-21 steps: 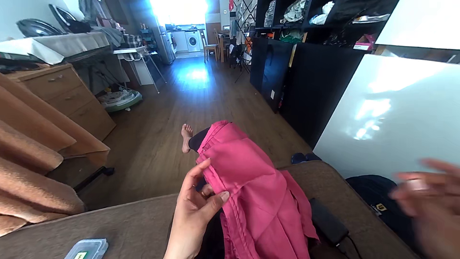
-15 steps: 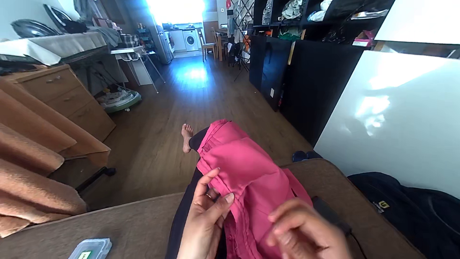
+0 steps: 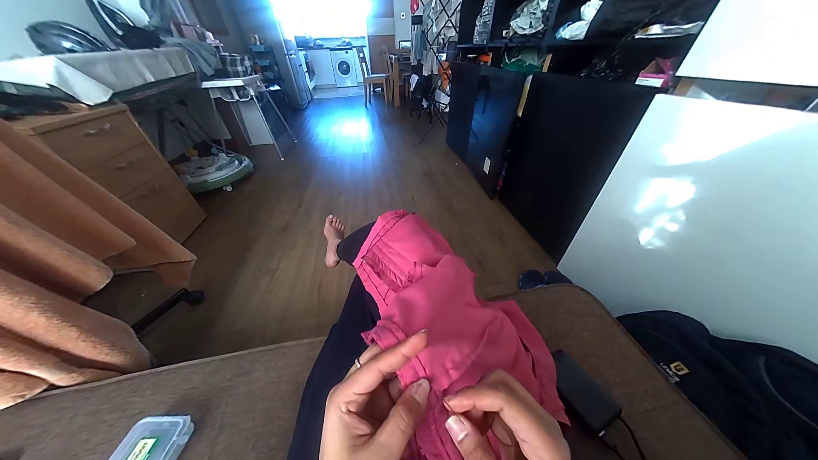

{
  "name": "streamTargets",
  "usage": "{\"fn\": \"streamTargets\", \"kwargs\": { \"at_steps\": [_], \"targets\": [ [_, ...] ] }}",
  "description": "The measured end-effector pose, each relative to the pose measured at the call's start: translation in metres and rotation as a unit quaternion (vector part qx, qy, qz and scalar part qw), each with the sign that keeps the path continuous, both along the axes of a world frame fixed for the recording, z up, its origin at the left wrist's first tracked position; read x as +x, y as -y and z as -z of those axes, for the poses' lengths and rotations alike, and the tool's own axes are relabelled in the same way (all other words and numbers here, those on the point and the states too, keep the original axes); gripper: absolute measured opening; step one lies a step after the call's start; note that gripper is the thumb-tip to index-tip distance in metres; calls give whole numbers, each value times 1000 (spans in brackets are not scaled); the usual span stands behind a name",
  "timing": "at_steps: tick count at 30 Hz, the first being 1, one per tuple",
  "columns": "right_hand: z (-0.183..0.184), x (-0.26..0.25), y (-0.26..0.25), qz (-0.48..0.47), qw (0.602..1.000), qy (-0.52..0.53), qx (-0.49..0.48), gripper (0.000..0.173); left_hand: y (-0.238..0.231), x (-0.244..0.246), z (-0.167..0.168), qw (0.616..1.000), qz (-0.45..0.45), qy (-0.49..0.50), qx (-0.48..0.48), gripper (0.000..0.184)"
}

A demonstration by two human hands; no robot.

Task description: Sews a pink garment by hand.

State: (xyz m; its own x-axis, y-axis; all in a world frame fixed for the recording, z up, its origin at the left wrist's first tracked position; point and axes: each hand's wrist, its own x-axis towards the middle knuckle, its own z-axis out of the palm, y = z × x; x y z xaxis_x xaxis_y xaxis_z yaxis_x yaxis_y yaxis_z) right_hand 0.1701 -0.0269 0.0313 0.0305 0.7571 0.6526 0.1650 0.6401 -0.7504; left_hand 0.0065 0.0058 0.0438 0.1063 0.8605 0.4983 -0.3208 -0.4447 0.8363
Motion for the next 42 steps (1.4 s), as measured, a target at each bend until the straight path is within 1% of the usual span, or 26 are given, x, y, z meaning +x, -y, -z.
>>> {"fn": "streamTargets", "kwargs": {
  "at_steps": [3, 14, 25, 31, 34, 37, 42],
  "targets": [
    [1, -2, -2, -12, 1000, -17, -15, 11, -2, 0, 3, 1000, -2, -1, -4, 36],
    [1, -5, -4, -9, 999, -33, -33, 10, 1, -3, 1, 1000, 25, -4, 6, 40],
    [1, -3, -6, -17, 999, -36, -31, 10, 3, -4, 0, 999, -4, -41, 24, 41],
    [6, -1, -10, -12, 999, -29, -9, 8, 2, -8, -2, 997, 18, -64, 32, 41],
    [7, -2, -9, -12, 999, -35, -14, 9, 2, -9, -1, 996, 33, -78, 25, 40],
    [8, -3, -10, -15, 999, -39, -18, 10, 1, -8, 0, 997, 42, -68, 19, 40],
    [8, -7, -9, -36, 997, -58, -32, 10, 4, -2, 1, 998, 59, 1, -22, 32]
  ]
}}
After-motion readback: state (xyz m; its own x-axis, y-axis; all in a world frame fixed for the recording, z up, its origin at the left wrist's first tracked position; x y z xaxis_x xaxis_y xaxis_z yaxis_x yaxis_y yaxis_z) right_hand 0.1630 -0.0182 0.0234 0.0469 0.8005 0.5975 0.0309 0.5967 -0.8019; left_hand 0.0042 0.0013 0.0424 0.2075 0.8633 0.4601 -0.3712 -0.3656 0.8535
